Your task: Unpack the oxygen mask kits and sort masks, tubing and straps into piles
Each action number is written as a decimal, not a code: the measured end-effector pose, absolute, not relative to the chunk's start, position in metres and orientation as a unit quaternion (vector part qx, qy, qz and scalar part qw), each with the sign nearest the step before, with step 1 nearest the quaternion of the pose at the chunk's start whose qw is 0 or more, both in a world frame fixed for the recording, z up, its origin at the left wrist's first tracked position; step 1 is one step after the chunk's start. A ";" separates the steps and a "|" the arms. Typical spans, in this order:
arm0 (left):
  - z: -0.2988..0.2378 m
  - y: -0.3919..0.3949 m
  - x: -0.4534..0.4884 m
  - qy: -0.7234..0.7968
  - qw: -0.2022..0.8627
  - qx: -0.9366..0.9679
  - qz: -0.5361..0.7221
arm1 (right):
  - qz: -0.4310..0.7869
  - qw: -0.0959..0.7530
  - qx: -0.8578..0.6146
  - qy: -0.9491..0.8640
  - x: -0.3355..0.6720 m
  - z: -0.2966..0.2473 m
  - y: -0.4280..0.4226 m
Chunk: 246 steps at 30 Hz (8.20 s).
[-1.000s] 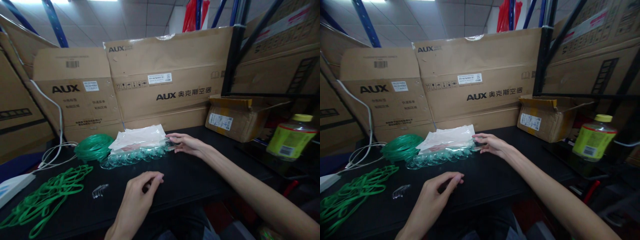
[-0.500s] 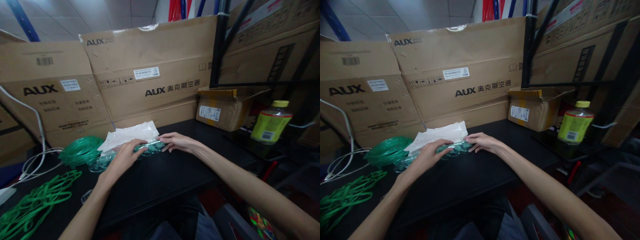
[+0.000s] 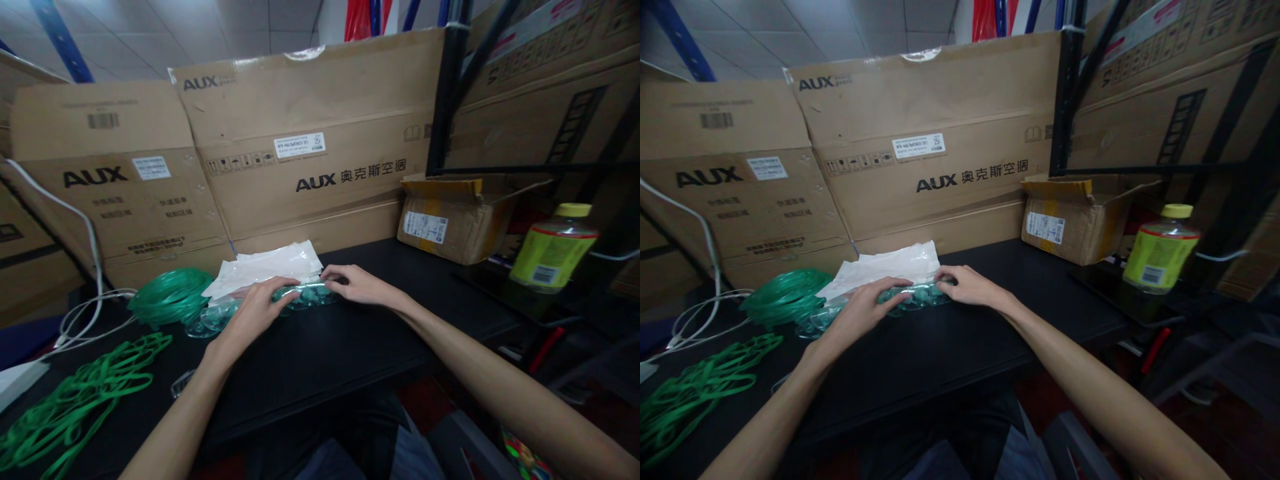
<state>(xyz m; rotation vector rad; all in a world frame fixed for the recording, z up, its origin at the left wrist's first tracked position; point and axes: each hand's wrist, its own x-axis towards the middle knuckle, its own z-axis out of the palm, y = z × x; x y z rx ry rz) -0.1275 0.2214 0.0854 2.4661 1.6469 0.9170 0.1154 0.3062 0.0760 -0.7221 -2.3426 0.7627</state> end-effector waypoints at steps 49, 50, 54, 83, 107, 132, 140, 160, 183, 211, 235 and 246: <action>0.094 0.211 -0.191 0.554 0.107 0.779 0.273 | 0.117 0.180 -0.198 -0.956 0.076 0.085 0.314; 0.093 0.211 -0.191 0.555 0.105 0.779 0.272 | 0.118 0.179 -0.197 -0.957 0.077 0.085 0.315; 0.092 0.212 -0.189 0.557 0.095 0.779 0.271 | 0.121 0.185 -0.212 -0.952 0.084 0.086 0.317; 0.105 0.203 -0.180 0.554 -0.054 0.702 0.445 | 0.162 0.178 -0.220 -0.945 0.076 0.094 0.241; 0.044 0.108 -0.151 0.653 -0.001 0.690 0.311 | 0.041 0.369 -0.221 -0.902 0.086 0.076 0.235; 0.047 0.126 -0.122 0.587 -0.057 0.754 0.289 | 0.325 0.308 -0.349 -0.823 0.089 0.032 0.297; 0.049 0.124 -0.123 0.581 -0.055 0.753 0.305 | 0.333 0.347 -0.362 -0.799 0.089 0.029 0.299; 0.049 0.110 -0.113 0.587 0.073 0.693 0.411 | 0.567 0.399 -0.277 -0.665 0.140 0.047 0.195; 0.037 0.089 -0.090 0.537 0.312 0.580 0.527 | 0.482 0.411 -0.244 -0.734 0.123 0.015 0.168; 0.051 0.074 -0.159 0.666 -0.086 0.641 0.372 | 0.466 0.373 -0.263 -0.758 0.101 0.036 0.186; 0.038 0.069 -0.219 0.688 -0.061 0.684 0.234 | 0.470 0.342 -0.246 -0.776 0.108 0.039 0.182; 0.042 0.079 -0.221 0.683 -0.066 0.686 0.240 | 0.466 0.343 -0.232 -0.782 0.109 0.041 0.183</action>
